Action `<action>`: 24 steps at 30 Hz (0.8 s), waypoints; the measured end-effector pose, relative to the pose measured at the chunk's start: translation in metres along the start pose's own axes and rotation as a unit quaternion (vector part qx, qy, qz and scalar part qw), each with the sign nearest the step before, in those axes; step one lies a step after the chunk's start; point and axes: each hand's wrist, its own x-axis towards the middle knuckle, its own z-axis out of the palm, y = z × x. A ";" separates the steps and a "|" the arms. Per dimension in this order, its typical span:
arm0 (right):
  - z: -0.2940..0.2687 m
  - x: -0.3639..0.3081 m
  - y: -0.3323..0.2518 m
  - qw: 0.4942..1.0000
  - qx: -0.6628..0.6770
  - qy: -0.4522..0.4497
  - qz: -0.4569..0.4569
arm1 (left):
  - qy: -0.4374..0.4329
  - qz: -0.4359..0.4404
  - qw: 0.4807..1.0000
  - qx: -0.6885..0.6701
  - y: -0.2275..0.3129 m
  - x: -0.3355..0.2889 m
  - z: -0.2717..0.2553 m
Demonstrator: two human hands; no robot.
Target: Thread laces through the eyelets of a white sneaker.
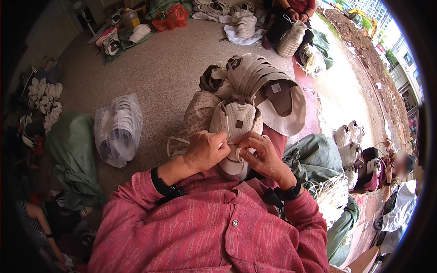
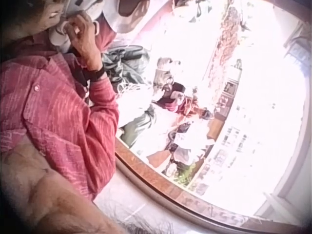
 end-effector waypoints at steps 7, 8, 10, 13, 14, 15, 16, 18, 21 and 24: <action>0.000 0.001 -0.004 1.000 -0.010 -0.009 0.014 | 0.025 -0.044 0.999 0.006 0.005 0.005 0.003; 0.000 0.002 -0.004 1.000 -0.011 -0.005 0.006 | 0.017 0.000 0.999 0.028 0.002 0.005 -0.001; 0.000 0.003 -0.006 1.000 -0.003 -0.003 0.020 | 0.013 0.045 0.998 0.050 0.002 0.012 -0.011; -0.001 0.005 -0.010 0.999 -0.042 0.005 0.019 | 0.095 0.152 0.980 0.081 0.005 0.027 -0.031; -0.002 0.007 -0.015 0.996 -0.088 0.013 0.001 | 0.026 0.173 0.982 0.066 0.000 0.030 -0.033; -0.004 0.009 -0.022 0.996 -0.090 0.007 0.000 | -0.042 0.193 0.979 0.050 -0.004 0.034 -0.036; -0.006 0.013 -0.033 0.998 -0.049 0.026 0.025 | -0.103 0.170 0.979 0.039 -0.006 0.038 -0.039; -0.015 0.021 -0.035 0.998 0.015 0.039 0.041 | -0.149 0.147 0.977 0.031 -0.006 0.047 -0.042; -0.028 0.038 -0.047 0.994 0.010 0.050 0.092 | -0.202 0.131 0.971 0.003 -0.007 0.049 -0.047; -0.036 0.051 -0.040 0.993 -0.068 0.056 0.080 | -0.181 0.144 0.972 -0.044 -0.019 0.044 -0.038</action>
